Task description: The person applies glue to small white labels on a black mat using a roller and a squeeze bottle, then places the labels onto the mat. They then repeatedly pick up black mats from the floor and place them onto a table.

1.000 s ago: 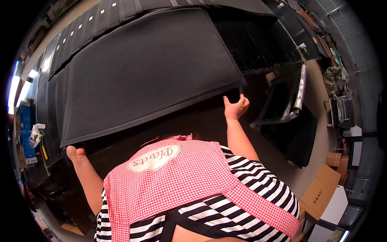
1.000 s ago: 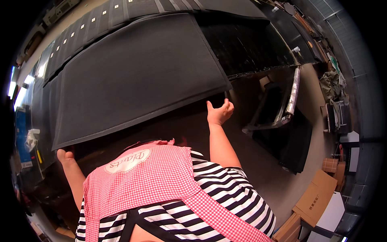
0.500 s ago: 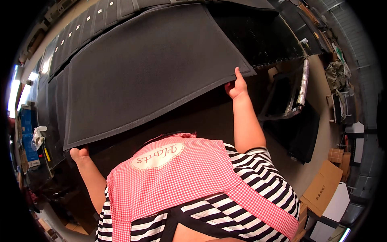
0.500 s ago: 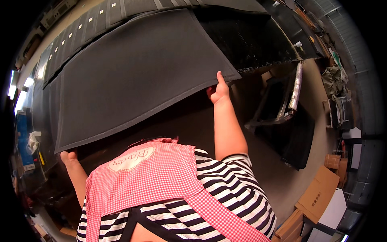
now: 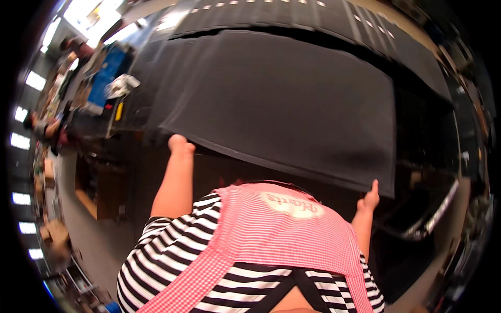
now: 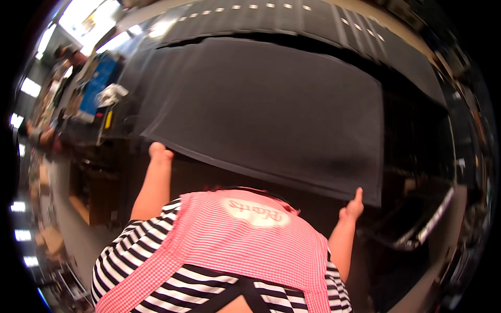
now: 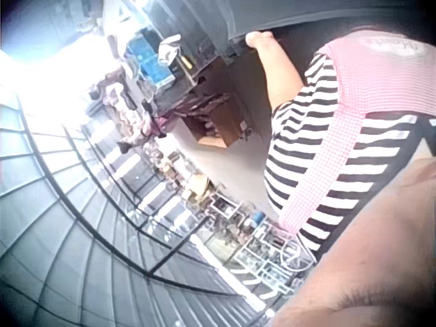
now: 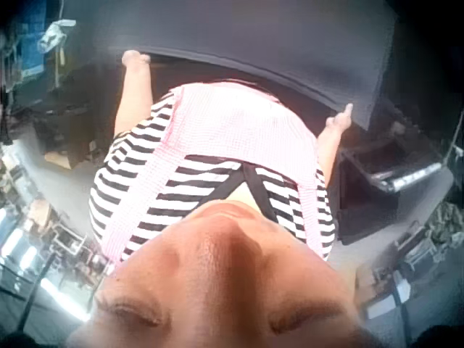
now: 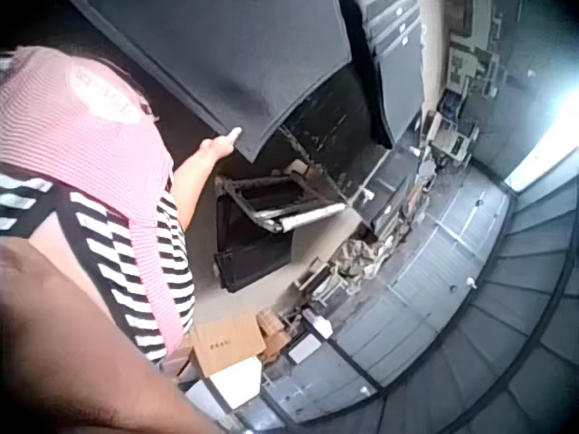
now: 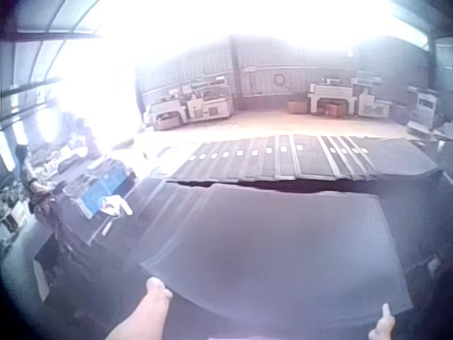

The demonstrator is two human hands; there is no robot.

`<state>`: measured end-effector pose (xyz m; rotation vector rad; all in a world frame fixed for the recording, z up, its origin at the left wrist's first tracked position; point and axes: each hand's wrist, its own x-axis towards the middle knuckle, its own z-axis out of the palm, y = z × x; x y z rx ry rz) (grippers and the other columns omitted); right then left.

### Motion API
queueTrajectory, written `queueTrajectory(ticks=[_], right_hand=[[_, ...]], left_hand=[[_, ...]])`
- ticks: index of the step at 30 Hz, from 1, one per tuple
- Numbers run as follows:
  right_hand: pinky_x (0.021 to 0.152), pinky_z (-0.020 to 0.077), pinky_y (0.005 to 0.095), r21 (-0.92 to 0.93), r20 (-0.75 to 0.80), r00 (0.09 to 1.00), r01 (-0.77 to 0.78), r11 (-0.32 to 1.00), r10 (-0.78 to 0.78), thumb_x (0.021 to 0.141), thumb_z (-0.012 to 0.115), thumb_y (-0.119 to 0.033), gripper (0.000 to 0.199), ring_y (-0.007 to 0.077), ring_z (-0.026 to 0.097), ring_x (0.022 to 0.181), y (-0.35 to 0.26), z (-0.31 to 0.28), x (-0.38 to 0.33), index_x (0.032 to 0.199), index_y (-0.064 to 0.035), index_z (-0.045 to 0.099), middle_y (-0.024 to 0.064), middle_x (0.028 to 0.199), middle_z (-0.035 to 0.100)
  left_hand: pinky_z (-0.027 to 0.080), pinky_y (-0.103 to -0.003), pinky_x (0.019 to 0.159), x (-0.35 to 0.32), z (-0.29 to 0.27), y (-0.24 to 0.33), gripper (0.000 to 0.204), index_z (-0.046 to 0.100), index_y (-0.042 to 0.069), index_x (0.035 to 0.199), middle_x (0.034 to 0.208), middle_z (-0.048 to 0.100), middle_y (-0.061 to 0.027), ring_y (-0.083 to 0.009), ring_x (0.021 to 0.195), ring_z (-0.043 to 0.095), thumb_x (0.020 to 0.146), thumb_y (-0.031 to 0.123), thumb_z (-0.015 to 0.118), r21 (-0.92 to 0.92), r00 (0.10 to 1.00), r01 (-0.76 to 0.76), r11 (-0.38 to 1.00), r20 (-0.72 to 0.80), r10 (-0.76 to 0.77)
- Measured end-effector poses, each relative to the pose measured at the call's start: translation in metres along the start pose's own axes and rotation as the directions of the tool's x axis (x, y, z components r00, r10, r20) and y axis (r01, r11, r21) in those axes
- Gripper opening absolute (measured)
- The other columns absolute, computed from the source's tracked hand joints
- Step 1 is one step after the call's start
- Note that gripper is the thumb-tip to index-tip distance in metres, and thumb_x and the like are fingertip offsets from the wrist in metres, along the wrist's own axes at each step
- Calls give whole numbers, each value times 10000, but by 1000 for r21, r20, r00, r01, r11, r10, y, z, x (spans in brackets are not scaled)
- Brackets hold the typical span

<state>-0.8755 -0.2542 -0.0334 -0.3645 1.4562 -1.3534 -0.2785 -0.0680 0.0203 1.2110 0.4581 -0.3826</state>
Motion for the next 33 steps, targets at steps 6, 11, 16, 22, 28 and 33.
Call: queueTrajectory(ticks=[6,11,16,22,28,33], right_hand=[[736,531,337,-37,-166,980,102,994,-107,816,731,-291,436,199,613,852,-2,17,-4,1004,87,621,116,1013,635],[705,514,331,-384,-149,946,213,898,-288,826,723,-276,426,199,604,812,-21,18,-12,991,101,615,127,990,644],[692,503,342,-489,-229,869,286,824,-437,828,724,-258,412,212,598,781,-28,24,-14,957,117,612,150,962,651],[866,478,340,-109,-5,982,185,977,-186,901,602,-373,526,219,590,966,-74,10,5,1114,107,577,122,1101,614],[736,521,330,-243,-7,938,335,911,-347,902,611,-391,521,207,603,828,-115,25,23,986,123,605,129,1003,631],[835,490,335,-275,52,950,309,910,-307,912,612,-373,527,216,591,925,-91,6,76,1103,117,571,133,1085,617]], left_hand=[[480,-391,856,51,-62,-23,296,531,53,1194,1165,594,-81,-237,1040,575,920,158,492,20,997,51,998,61,-52],[472,-346,815,26,-45,-20,227,534,99,1137,1123,589,-38,-200,1011,557,922,116,465,20,999,31,999,42,-31],[472,-346,844,27,-45,-20,243,548,85,1150,1121,596,-45,-196,1030,559,945,134,426,2,998,51,999,44,-51],[476,-339,815,3,-42,-12,299,543,68,1209,1127,614,-47,-206,1032,567,958,181,425,-20,992,41,999,117,-38],[442,-342,879,-10,-64,-21,343,571,40,1196,1153,620,-65,-221,1042,571,936,234,464,34,964,-42,999,263,31],[428,-325,885,0,-65,-47,341,623,25,1130,1111,643,-69,-207,1009,584,912,262,510,3,955,-116,993,276,110]])
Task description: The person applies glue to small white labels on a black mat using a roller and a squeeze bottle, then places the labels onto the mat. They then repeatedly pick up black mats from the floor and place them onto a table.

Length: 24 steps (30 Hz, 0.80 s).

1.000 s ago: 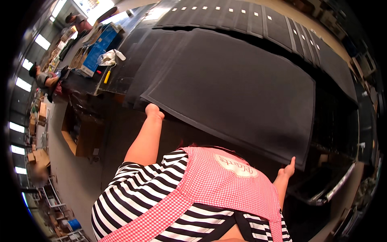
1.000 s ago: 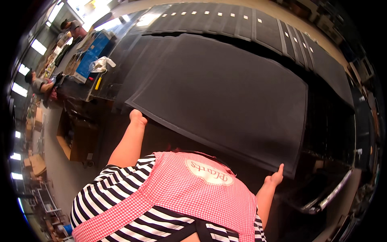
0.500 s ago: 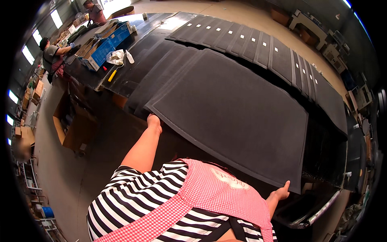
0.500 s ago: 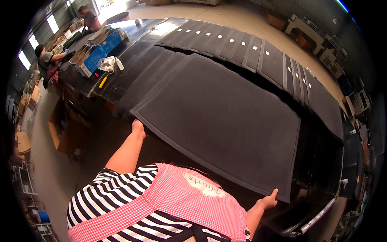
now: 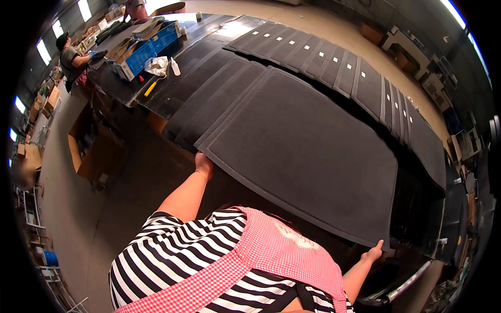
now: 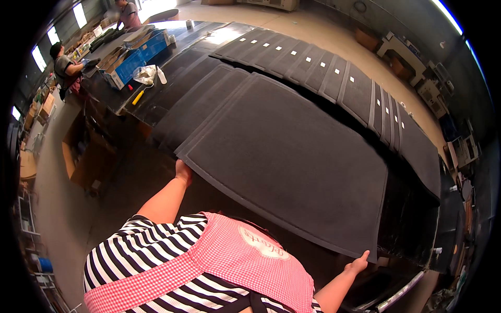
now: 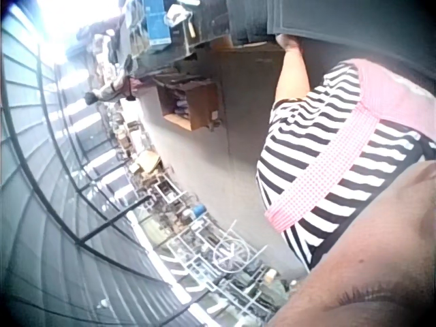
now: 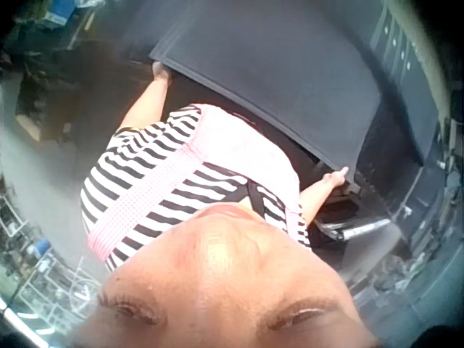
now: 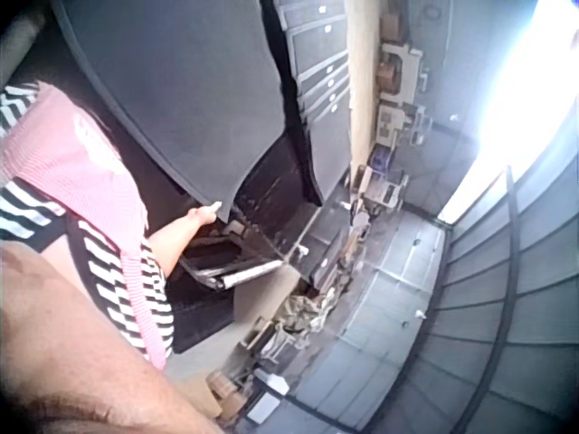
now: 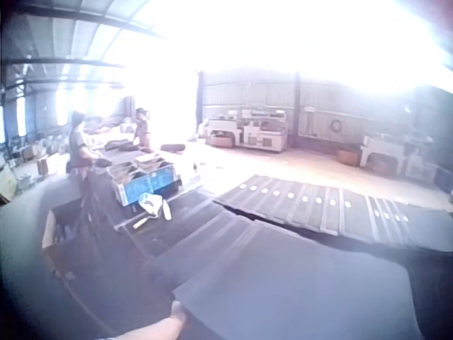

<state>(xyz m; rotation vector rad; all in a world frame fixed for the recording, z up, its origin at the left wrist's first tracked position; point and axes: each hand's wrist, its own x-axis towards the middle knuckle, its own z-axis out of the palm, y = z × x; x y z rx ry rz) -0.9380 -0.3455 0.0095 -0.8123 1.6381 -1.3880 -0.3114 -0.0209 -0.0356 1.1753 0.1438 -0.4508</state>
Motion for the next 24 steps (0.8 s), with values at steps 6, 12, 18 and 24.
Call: queueTrajectory(ticks=[6,12,18,24], right_hand=[[867,492,338,91,-30,990,-133,987,136,914,601,-395,575,227,584,997,37,-6,7,1173,114,533,133,1170,589],[893,489,341,172,15,976,-218,961,219,921,590,-392,562,233,579,1034,47,-7,13,1203,91,532,120,1207,580],[897,489,348,160,26,980,-201,966,200,921,587,-404,570,236,577,1039,37,-2,5,1214,81,527,114,1212,576],[904,487,355,189,7,967,-251,949,255,912,599,-414,579,238,575,1041,42,-9,14,1212,77,530,113,1213,578]], left_hand=[[450,-323,846,-8,-4,-1,300,640,33,1084,1062,661,-76,-200,979,605,908,244,521,-3,998,-47,999,44,47],[425,-355,957,-6,-19,4,356,580,47,1197,1204,612,-86,-235,1112,563,921,256,495,-231,944,125,965,327,-44],[378,-365,1021,1,-38,-14,393,548,68,1250,1257,584,-77,-236,1173,525,928,281,477,-295,956,134,946,289,-46],[477,-358,831,-26,-21,-8,308,531,34,1193,1206,572,-96,-220,1014,576,950,181,409,121,987,154,981,-65,-147]])
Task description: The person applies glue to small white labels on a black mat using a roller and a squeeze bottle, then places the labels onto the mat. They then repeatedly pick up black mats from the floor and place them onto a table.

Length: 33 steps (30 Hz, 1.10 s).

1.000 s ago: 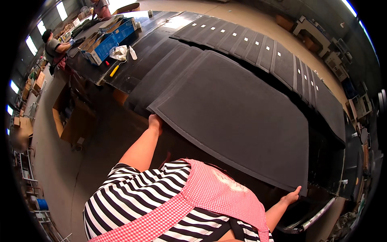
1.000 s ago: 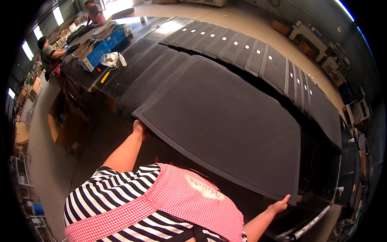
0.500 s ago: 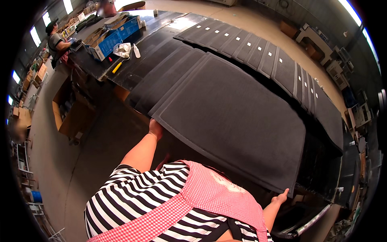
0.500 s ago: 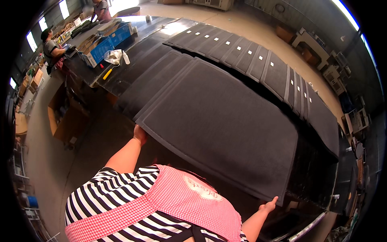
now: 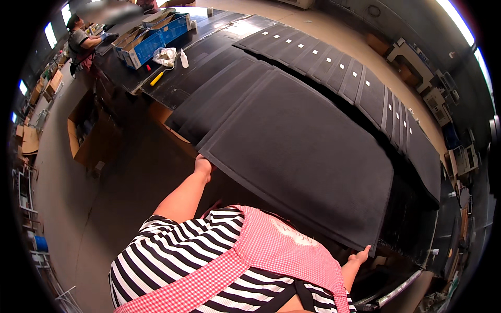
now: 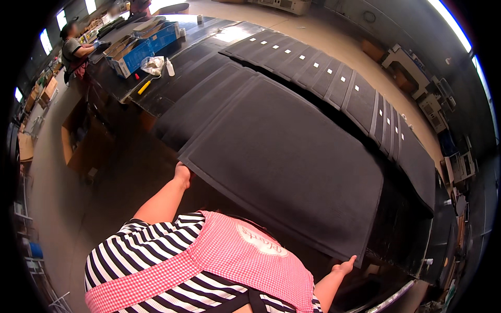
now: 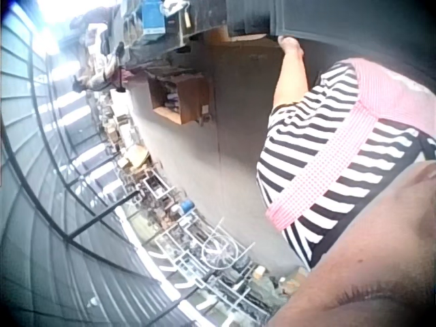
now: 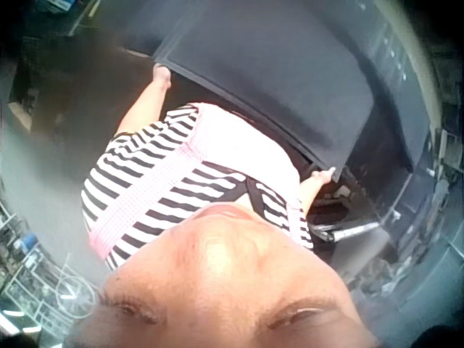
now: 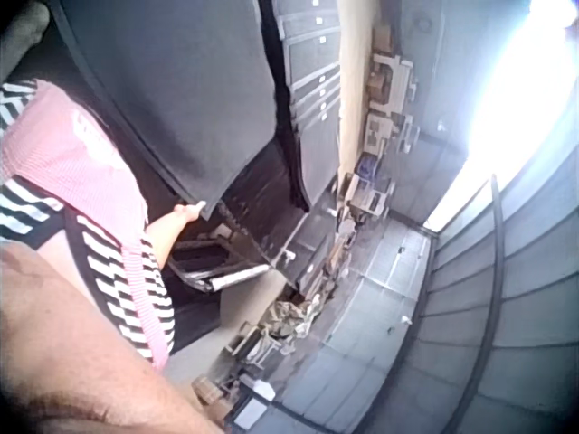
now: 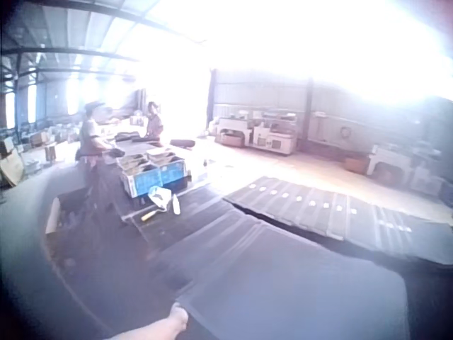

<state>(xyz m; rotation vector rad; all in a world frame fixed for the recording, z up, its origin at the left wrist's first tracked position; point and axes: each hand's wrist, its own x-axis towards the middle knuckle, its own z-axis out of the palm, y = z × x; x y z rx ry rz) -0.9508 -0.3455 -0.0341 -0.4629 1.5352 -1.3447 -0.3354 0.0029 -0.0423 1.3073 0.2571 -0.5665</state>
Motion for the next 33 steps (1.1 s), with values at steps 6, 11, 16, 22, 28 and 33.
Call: queueTrajectory(ticks=[6,11,16,22,28,33], right_hand=[[863,508,349,-55,-38,999,17,998,-19,882,648,-403,583,238,592,993,-7,21,-25,1184,85,548,116,1177,595],[819,522,340,-159,-149,974,145,977,-169,880,654,-388,575,229,608,944,-10,18,-9,1156,106,555,128,1149,603],[803,517,330,-151,-87,963,241,959,-256,887,647,-367,554,221,606,918,-32,29,-34,1125,126,563,148,1127,604],[772,524,330,-191,-142,936,292,937,-321,861,677,-340,529,220,608,889,-9,7,-23,1075,134,582,154,1098,614],[772,514,340,-249,-187,903,338,908,-388,829,701,-347,556,243,600,863,-34,26,-81,1026,159,581,180,1078,613],[783,505,341,-148,-193,911,339,929,-364,856,677,-344,558,240,585,884,-2,22,-85,1029,174,565,206,1054,603]], left_hand=[[437,-360,919,-15,-6,-14,316,493,50,1189,1218,525,-116,-219,1062,527,989,279,408,113,889,-36,993,-450,83],[353,-351,1020,-53,21,-6,632,397,-30,1340,1313,491,-136,-239,1177,473,971,480,449,-241,972,-122,963,-226,66],[327,-339,1032,-56,29,4,612,401,-72,1317,1326,485,-160,-237,1205,449,974,430,479,90,955,-171,981,-229,187],[400,-340,919,-43,46,25,474,489,-113,1116,1125,568,-181,-232,1024,517,982,341,492,315,936,-205,926,-214,280],[405,-370,908,-23,30,33,475,507,-91,1107,1115,587,-218,-292,997,538,980,365,470,341,899,-212,916,-298,320],[407,-334,823,-5,18,12,377,486,-31,889,878,519,-81,-190,827,450,964,337,527,229,948,-214,950,-186,258]])
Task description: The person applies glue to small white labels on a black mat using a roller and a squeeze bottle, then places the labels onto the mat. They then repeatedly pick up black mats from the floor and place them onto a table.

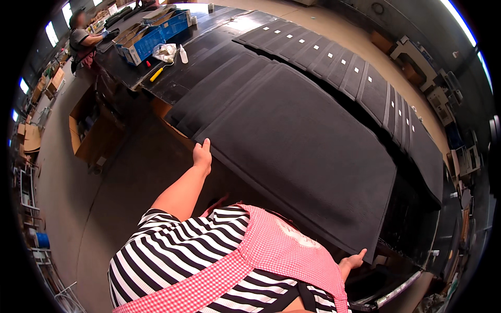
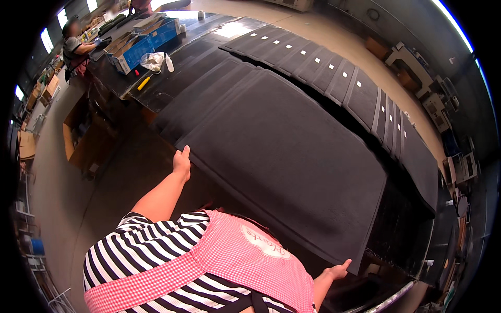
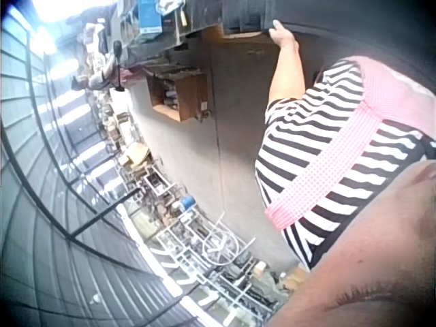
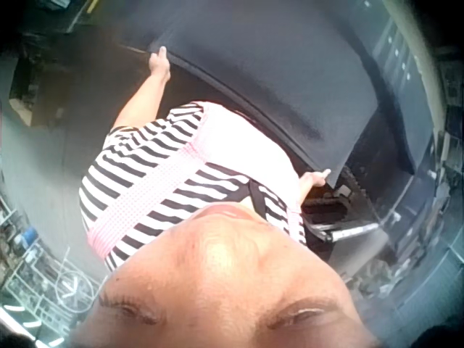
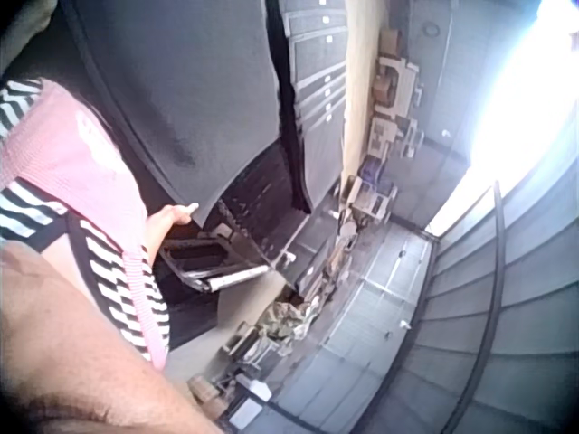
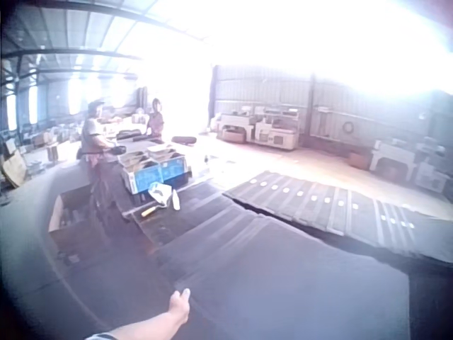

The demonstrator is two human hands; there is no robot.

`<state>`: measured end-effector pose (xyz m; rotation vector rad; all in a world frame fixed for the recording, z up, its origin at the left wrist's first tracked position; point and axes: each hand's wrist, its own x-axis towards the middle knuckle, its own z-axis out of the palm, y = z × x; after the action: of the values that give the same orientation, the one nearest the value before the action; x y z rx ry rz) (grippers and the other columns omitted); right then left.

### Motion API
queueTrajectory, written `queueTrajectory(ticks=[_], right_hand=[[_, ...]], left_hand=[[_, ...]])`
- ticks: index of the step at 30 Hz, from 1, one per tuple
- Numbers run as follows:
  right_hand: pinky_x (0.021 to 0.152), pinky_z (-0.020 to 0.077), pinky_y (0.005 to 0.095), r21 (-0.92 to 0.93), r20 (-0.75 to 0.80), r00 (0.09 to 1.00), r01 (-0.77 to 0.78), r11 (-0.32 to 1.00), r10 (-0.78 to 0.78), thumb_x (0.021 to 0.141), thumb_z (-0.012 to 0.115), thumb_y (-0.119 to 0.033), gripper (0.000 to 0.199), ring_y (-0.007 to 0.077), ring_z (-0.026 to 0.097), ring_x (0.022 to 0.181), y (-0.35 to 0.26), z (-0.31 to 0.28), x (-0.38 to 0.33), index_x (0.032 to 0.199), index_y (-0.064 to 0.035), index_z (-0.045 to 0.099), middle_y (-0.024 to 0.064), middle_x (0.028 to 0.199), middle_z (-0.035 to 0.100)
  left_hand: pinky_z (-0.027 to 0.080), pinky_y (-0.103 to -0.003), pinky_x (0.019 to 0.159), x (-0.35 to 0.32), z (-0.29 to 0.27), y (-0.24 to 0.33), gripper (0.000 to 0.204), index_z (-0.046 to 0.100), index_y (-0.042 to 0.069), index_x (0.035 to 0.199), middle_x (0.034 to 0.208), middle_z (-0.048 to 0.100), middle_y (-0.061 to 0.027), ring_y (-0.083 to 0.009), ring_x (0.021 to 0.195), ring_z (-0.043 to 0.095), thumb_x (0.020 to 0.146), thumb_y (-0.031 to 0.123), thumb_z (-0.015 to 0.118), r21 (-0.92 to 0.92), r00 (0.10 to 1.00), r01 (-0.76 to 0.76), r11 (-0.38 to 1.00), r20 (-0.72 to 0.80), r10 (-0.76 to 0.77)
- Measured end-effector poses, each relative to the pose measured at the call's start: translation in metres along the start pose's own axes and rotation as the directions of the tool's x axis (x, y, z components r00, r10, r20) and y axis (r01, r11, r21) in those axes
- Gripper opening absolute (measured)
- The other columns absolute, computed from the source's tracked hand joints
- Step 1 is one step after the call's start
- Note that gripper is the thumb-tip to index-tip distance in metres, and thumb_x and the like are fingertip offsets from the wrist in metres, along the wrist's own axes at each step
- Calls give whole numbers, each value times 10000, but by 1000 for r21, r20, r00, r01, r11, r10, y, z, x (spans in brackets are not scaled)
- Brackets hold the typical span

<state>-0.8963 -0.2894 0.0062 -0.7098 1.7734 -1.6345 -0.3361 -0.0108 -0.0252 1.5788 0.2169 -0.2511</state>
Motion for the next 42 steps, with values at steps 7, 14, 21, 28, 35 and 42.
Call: queueTrajectory(ticks=[7,14,21,28,35,42], right_hand=[[793,505,340,-207,72,997,51,977,-37,868,657,-433,625,235,594,861,-5,-1,34,1033,163,569,196,1032,624],[870,475,349,-194,-31,998,-63,979,58,854,669,-435,658,258,576,970,4,-3,95,1142,144,549,176,1162,591],[893,474,341,26,14,984,-176,984,175,855,669,-377,601,236,584,982,22,-9,88,1184,112,548,145,1192,583],[884,489,376,19,73,966,-249,968,247,846,677,-393,590,255,582,999,45,-21,93,1165,91,563,139,1178,588],[931,475,429,179,330,806,-565,805,492,863,628,-481,658,288,569,1079,68,-23,101,1263,28,509,116,1239,576],[983,394,485,341,651,601,-777,529,463,790,673,-526,632,288,503,1166,89,11,19,1272,-136,555,29,1290,564]], left_hand=[[404,-329,810,-6,2,-14,367,497,-29,868,913,526,-80,-166,845,443,925,317,607,33,981,-32,999,-189,37],[421,-329,685,-44,17,-1,317,541,30,705,759,544,-30,-145,734,470,878,254,683,-73,984,176,982,45,-173],[410,-347,631,-42,18,-11,330,591,-34,758,718,541,-39,-134,704,464,873,260,684,46,985,170,984,5,-170],[440,-324,631,-30,25,-45,325,579,-26,797,740,569,-49,-150,670,508,894,275,655,317,979,-65,946,-163,122],[413,-396,938,-35,16,-32,442,553,-61,1106,1297,431,-173,-283,1133,485,881,303,665,229,996,93,969,-19,-91],[376,-470,1021,1,-2,-50,843,312,5,1394,1378,419,-151,-303,1247,419,755,244,809,-353,886,434,829,335,-321]])
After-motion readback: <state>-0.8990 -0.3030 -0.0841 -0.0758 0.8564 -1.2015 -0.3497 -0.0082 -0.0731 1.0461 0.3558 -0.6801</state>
